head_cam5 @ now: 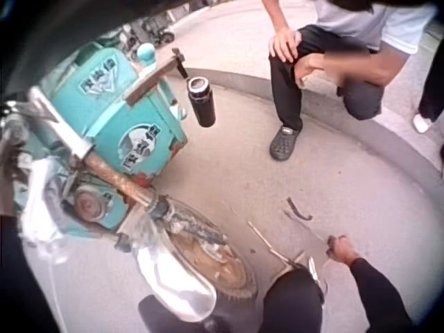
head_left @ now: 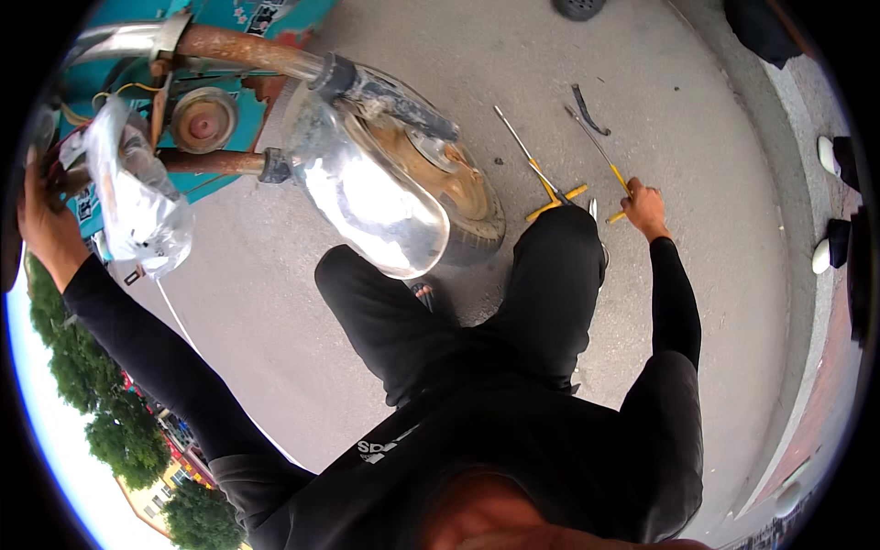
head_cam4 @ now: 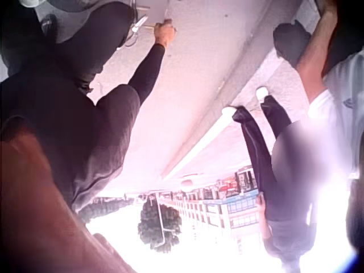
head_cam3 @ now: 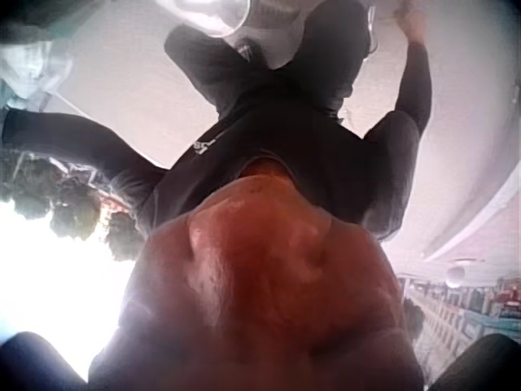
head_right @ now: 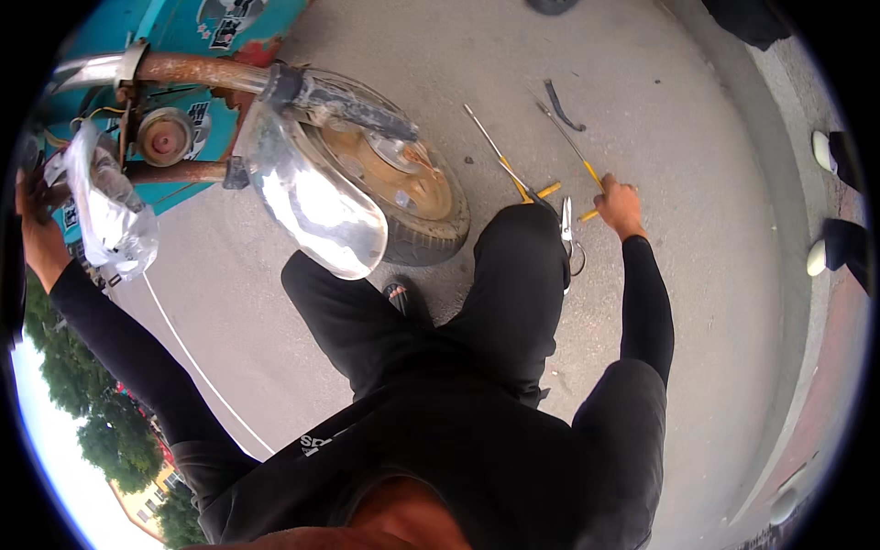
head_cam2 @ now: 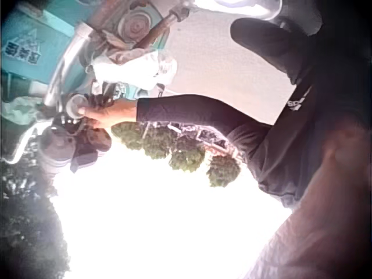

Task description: The person repairs a teal electric scooter on a city sidewalk. They remove a plastic bag from the front assembly, use a yellow wrench to tighten bolts on the handlebar stem, and adjust the dashboard area. The person then gathers tools and interacts with bystanders.

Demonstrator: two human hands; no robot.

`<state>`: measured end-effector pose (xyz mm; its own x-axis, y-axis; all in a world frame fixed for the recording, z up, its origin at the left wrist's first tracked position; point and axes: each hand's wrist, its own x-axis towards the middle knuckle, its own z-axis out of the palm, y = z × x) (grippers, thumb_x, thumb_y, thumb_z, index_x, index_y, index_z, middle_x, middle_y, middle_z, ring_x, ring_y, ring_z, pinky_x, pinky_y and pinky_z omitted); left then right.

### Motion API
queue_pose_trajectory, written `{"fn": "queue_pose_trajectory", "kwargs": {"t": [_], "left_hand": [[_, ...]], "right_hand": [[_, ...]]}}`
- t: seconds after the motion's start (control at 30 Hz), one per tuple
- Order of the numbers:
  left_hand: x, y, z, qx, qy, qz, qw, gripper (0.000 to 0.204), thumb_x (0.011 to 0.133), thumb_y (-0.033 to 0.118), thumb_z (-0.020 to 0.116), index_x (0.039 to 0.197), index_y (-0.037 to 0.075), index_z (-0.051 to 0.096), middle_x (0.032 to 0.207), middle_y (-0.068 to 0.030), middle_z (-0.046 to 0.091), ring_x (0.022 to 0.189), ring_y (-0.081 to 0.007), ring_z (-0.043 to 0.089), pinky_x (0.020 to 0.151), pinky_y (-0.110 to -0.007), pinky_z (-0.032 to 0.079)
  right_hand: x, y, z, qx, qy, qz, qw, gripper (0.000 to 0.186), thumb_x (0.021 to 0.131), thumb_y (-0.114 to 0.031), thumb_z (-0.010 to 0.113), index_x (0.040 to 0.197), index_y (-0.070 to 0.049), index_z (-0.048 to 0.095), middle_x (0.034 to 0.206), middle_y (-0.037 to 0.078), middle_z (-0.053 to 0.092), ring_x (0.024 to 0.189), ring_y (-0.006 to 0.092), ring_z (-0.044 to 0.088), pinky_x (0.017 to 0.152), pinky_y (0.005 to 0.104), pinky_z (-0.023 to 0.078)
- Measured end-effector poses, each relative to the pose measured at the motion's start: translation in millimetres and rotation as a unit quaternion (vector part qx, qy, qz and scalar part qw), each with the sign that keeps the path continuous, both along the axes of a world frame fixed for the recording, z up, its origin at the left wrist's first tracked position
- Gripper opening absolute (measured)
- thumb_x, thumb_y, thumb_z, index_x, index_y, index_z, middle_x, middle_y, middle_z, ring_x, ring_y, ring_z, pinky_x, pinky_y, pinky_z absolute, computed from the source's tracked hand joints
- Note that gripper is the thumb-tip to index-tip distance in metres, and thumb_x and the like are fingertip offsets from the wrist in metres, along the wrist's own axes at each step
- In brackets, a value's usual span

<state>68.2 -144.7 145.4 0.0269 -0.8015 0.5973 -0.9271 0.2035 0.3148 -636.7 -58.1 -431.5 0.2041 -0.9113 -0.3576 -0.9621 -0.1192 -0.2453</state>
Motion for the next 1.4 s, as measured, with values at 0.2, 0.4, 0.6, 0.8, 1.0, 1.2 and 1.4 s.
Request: {"fn": "queue_pose_trajectory", "kwargs": {"t": [0.2,0.4,0.6,0.8,1.0,1.2,1.4], "left_hand": [[-75,-10,33,-0.044,0.180,-0.030,0.982,0.054,0.090,0.038,0.074,0.126,0.000,0.060,0.109,-0.0052,0.067,0.098,-0.0111,0.058,0.090,-0.025,0.042],[-51,9,21,-0.044,0.192,-0.007,0.980,0.055,0.089,0.041,0.074,0.124,0.001,0.060,0.112,-0.0064,0.066,0.101,-0.0133,0.057,0.094,-0.027,0.041],[-64,-9,12,-0.128,0.171,-0.006,0.977,0.058,0.082,0.041,0.077,0.113,-0.006,0.063,0.079,-0.0051,0.064,0.068,-0.0098,0.053,0.062,-0.027,0.045],[-70,-16,-5,-0.302,0.173,0.036,0.937,0.063,0.079,0.037,0.084,0.113,-0.007,0.055,0.079,-0.0072,0.060,0.063,-0.0140,0.053,0.060,-0.030,0.046],[-79,-10,-7,-0.370,-0.045,0.070,0.925,0.028,0.084,0.016,0.078,0.110,0.010,0.070,0.089,-0.0059,0.054,0.073,-0.0165,0.055,0.067,-0.030,0.048],[-72,-6,3,-0.353,-0.157,0.069,0.920,0.013,0.084,0.012,0.076,0.097,0.011,0.077,0.082,-0.0050,0.061,0.070,-0.0194,0.062,0.062,-0.032,0.050],[-72,-10,7,-0.347,-0.148,0.044,0.925,0.010,0.084,0.010,0.075,0.094,0.008,0.073,0.080,-0.0045,0.065,0.063,-0.0183,0.063,0.058,-0.030,0.049]], "right_hand": [[-18,10,87,0.212,-0.490,-0.391,0.750,0.048,0.099,-0.047,0.050,0.098,-0.001,0.064,0.062,-0.005,0.042,0.056,0.0086,0.039,0.060,0.0268,0.037],[103,12,310,0.191,-0.823,-0.166,0.509,0.077,0.093,-0.064,0.058,0.123,0.008,0.060,0.065,-0.005,0.036,0.061,0.0090,0.037,0.066,0.0289,0.037],[215,11,362,0.016,-0.712,-0.054,0.700,0.049,0.093,-0.034,0.071,0.125,0.003,0.063,0.091,0.002,0.063,0.083,0.0104,0.057,0.079,0.0275,0.047],[336,-21,412,-0.081,-0.737,0.002,0.671,0.037,0.099,-0.023,0.066,0.125,0.003,0.063,0.095,0.001,0.065,0.085,0.0061,0.055,0.075,0.0208,0.044],[364,-37,432,-0.094,-0.767,0.003,0.635,0.034,0.100,-0.021,0.065,0.125,0.003,0.063,0.094,-0.003,0.062,0.083,0.0046,0.051,0.074,0.0203,0.043],[371,-44,447,-0.094,-0.755,0.023,0.649,0.034,0.100,-0.020,0.065,0.124,0.003,0.063,0.094,-0.003,0.061,0.084,0.0047,0.050,0.075,0.0203,0.042],[378,-45,464,-0.107,-0.745,0.033,0.658,0.033,0.100,-0.019,0.065,0.124,0.004,0.063,0.093,-0.002,0.060,0.083,0.0047,0.050,0.073,0.0205,0.042]]}}
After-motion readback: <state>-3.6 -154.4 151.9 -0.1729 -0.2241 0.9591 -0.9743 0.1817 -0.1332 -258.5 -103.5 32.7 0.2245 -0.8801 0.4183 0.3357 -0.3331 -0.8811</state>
